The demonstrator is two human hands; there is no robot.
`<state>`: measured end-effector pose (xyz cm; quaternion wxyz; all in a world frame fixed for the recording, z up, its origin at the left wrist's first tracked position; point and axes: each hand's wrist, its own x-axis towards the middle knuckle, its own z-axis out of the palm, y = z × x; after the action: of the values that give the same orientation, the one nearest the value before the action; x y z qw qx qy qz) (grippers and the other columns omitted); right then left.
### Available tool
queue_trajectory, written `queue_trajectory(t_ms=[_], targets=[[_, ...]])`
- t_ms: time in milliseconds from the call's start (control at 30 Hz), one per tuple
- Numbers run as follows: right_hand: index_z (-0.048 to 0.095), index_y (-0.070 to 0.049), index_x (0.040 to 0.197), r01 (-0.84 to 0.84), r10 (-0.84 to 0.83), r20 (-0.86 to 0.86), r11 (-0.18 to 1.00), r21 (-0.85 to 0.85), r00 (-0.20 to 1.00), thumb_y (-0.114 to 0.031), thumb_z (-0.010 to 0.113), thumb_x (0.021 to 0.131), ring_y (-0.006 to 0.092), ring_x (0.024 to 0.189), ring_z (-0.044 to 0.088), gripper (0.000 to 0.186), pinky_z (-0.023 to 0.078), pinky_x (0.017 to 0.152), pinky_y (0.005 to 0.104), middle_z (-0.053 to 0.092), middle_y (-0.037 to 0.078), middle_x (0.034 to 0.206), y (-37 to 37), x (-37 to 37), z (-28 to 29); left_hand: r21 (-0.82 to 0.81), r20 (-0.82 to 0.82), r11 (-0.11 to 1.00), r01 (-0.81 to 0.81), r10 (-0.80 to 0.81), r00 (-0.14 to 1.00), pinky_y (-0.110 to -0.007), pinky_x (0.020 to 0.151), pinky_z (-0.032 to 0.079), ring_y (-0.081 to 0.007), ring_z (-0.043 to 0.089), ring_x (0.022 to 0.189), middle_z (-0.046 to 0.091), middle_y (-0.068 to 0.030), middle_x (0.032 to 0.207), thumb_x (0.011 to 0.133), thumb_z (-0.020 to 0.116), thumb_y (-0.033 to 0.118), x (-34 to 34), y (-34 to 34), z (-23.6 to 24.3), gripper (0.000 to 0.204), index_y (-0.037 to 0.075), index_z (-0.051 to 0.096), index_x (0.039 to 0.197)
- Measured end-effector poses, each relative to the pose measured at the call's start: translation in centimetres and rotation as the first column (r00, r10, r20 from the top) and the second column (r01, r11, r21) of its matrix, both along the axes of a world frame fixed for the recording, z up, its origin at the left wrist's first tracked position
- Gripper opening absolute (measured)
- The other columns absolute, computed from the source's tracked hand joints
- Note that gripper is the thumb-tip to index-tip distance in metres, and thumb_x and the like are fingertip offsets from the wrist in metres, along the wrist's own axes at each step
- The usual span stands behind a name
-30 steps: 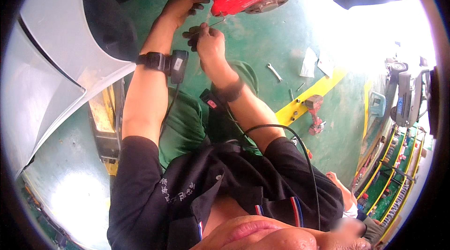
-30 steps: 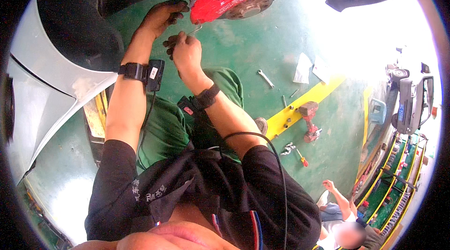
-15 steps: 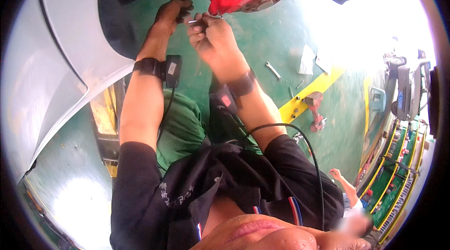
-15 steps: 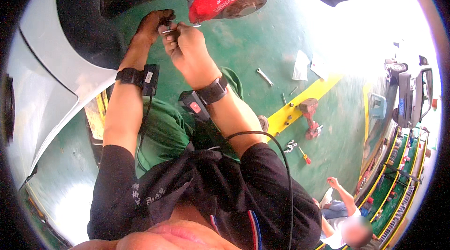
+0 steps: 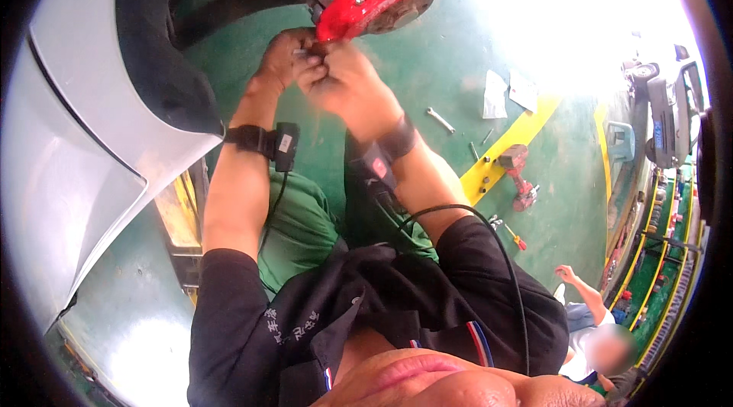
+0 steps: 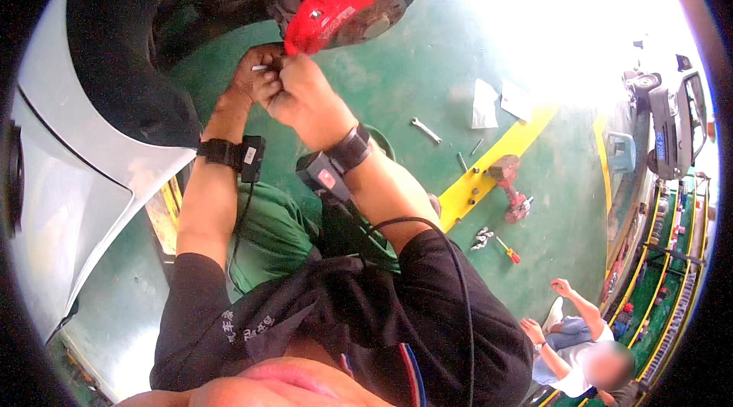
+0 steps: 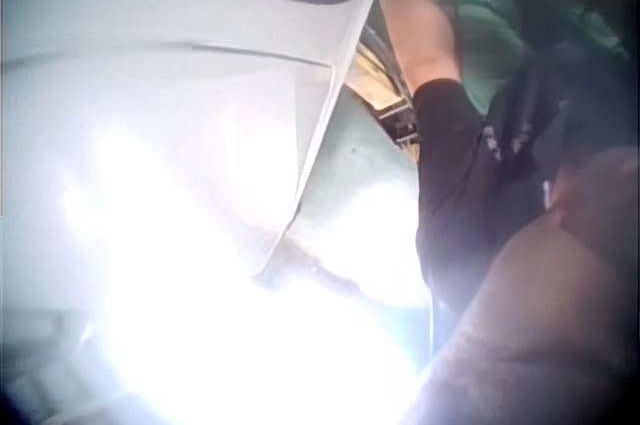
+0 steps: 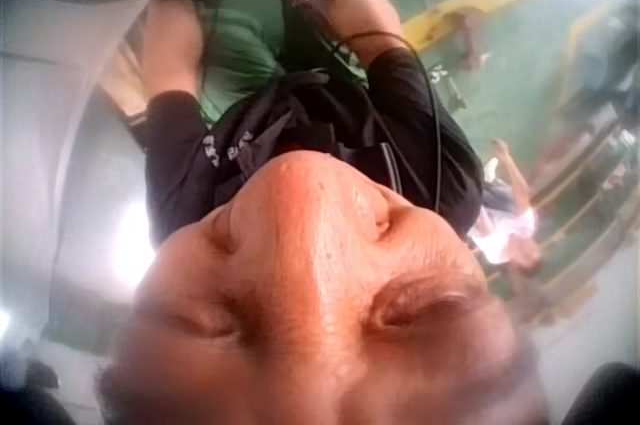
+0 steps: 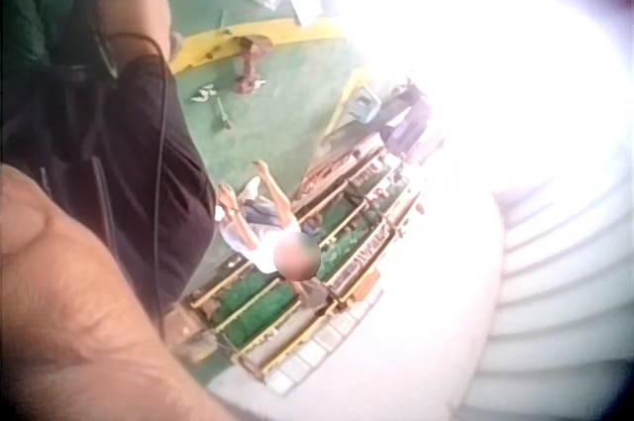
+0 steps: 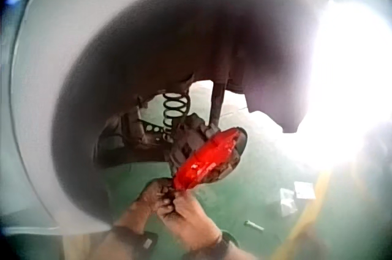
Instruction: The person works on a red brake caliper using a metal tool and a rag. They insert and move the tool within the brake assembly and use a cloth to wipe different parts of the caliper.
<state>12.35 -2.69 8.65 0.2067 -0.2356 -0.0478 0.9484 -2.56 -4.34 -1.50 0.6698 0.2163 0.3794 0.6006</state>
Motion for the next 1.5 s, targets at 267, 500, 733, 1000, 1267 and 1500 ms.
queue_trajectory(t_ms=[267, 500, 733, 1000, 1267, 1500], targets=[[0.048, 0.003, 0.099, -0.125, 0.094, -0.211, 0.983, -0.137, 0.973, -0.003, 0.038, 0.099, 0.0108, 0.065, 0.049, 0.011, 0.040, 0.047, 0.0171, 0.057, 0.016, 0.102, 1.4, 1.4, -0.7, -0.018, -0.992, 0.972, 0.234, -0.047, 0.119, -0.028, 0.088, 0.043, -0.0183, 0.053, 0.097, 0.057, -0.0042, 0.109, 0.091, 0.051, 0.022, 1.9, -2.5, 2.4, 0.026, 0.008, 0.054, 0.113], [0.052, 0.003, 0.107, -0.111, 0.109, 0.031, 0.992, 0.063, 0.994, -0.006, 0.043, 0.099, 0.0151, 0.074, 0.059, 0.015, 0.046, 0.055, 0.0208, 0.062, 0.020, 0.110, 0.9, 2.2, 2.0, 0.152, -0.977, 0.987, 0.059, 0.159, -0.140, -0.032, 0.088, 0.044, -0.0218, 0.053, 0.099, 0.056, -0.0076, 0.111, 0.090, 0.052, 0.021, 4.9, -1.7, 3.2, 0.030, 0.008, 0.053, 0.116], [0.062, -0.003, 0.086, -0.758, -0.770, 0.256, -0.404, 0.513, 0.584, -0.041, 0.065, 0.089, 0.0285, 0.061, 0.067, 0.039, 0.051, 0.054, 0.0344, 0.069, 0.013, 0.074, -1.4, 3.3, 4.2, 0.212, -0.942, 0.977, -0.007, 0.202, -0.269, -0.035, 0.088, 0.044, -0.0252, 0.053, 0.100, 0.055, -0.0111, 0.114, 0.090, 0.052, 0.021, 7.7, -0.9, 3.9, 0.033, 0.007, 0.051, 0.120], [0.065, -0.005, 0.078, -0.701, -0.686, 0.154, -0.709, 0.077, 0.711, -0.041, 0.060, 0.089, 0.0287, 0.055, 0.066, 0.038, 0.050, 0.046, 0.0392, 0.063, 0.010, 0.058, 1.2, 2.0, 4.5, 0.219, -0.933, 0.975, -0.041, 0.197, -0.301, -0.040, 0.089, 0.045, -0.0292, 0.053, 0.102, 0.053, -0.0150, 0.117, 0.089, 0.053, 0.021, 8.2, 0.0, 4.5, 0.038, 0.007, 0.050, 0.124], [0.067, -0.006, 0.085, -0.525, -0.527, 0.174, -0.849, -0.062, 0.832, -0.022, 0.058, 0.086, 0.0244, 0.059, 0.067, 0.018, 0.051, 0.046, 0.0386, 0.067, 0.006, 0.072, 2.9, 1.2, 3.5, 0.221, -0.932, 0.973, -0.066, 0.191, -0.308, -0.044, 0.089, 0.045, -0.0331, 0.054, 0.104, 0.052, -0.0189, 0.120, 0.089, 0.053, 0.020, 8.2, 0.0, 5.1, 0.042, 0.007, 0.048, 0.128], [0.066, -0.007, 0.075, -0.582, -0.583, -0.035, -0.813, 0.035, 0.812, -0.027, 0.054, 0.092, 0.0315, 0.052, 0.064, 0.029, 0.051, 0.046, 0.0433, 0.063, 0.011, 0.057, 5.6, 2.5, 2.3, 0.415, -0.861, 0.910, -0.021, 0.384, -0.334, -0.049, 0.090, 0.047, -0.0367, 0.054, 0.103, 0.050, -0.0246, 0.121, 0.087, 0.054, 0.017, 7.7, 0.9, 1.2, 0.047, 0.002, 0.046, 0.131]])
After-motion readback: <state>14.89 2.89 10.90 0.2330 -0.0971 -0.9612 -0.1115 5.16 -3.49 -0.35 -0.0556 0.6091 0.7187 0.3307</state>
